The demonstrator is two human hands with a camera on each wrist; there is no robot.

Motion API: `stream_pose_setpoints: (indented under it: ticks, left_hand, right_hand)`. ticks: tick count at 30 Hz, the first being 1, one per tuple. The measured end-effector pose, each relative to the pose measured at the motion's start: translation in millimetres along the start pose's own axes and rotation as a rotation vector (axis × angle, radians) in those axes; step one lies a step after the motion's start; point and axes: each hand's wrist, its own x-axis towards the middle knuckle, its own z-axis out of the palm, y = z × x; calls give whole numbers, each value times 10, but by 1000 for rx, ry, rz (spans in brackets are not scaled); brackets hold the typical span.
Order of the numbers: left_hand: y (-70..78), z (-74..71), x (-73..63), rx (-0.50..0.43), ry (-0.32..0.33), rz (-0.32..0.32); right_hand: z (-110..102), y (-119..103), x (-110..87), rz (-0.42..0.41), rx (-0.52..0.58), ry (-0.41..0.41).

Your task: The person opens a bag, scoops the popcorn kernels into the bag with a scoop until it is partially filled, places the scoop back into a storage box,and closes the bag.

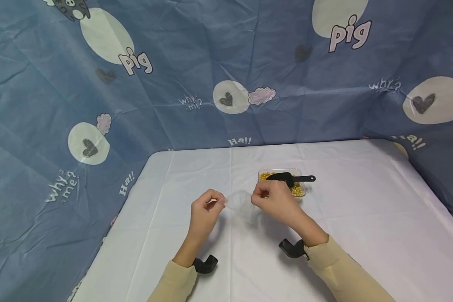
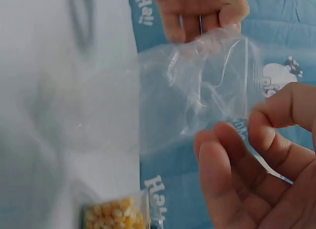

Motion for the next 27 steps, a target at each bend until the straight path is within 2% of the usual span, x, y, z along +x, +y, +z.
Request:
stream_pose_setpoints:
  ticks: [2,4,8,11,18,23,27]
  left_hand:
    - [11,4,2,-83,-49,14]
    - [20,15,-1,-118,-122,8]
    - [31,53,-24,-64,-248,-11]
    - [39,86,-45,-29,-297,-10]
    - [55,137,-91,-17,-323,-26]
    - [47,150,-103,-25,-310,-29]
    - [43,133,-109,-66,-299,-58]
  right_hand:
    - [5,-28,-8,33,106,-34]
    - [10,-47,-15,65,200,-68]
    - [30,-60,-18,100,291,-103]
    - [51,-60,-17,92,315,-116]
    - [104,-64,-14,74,355,-152]
    - [121,-94,-23,74,386,-183]
    - [119,-116,-27,75,393,-194]
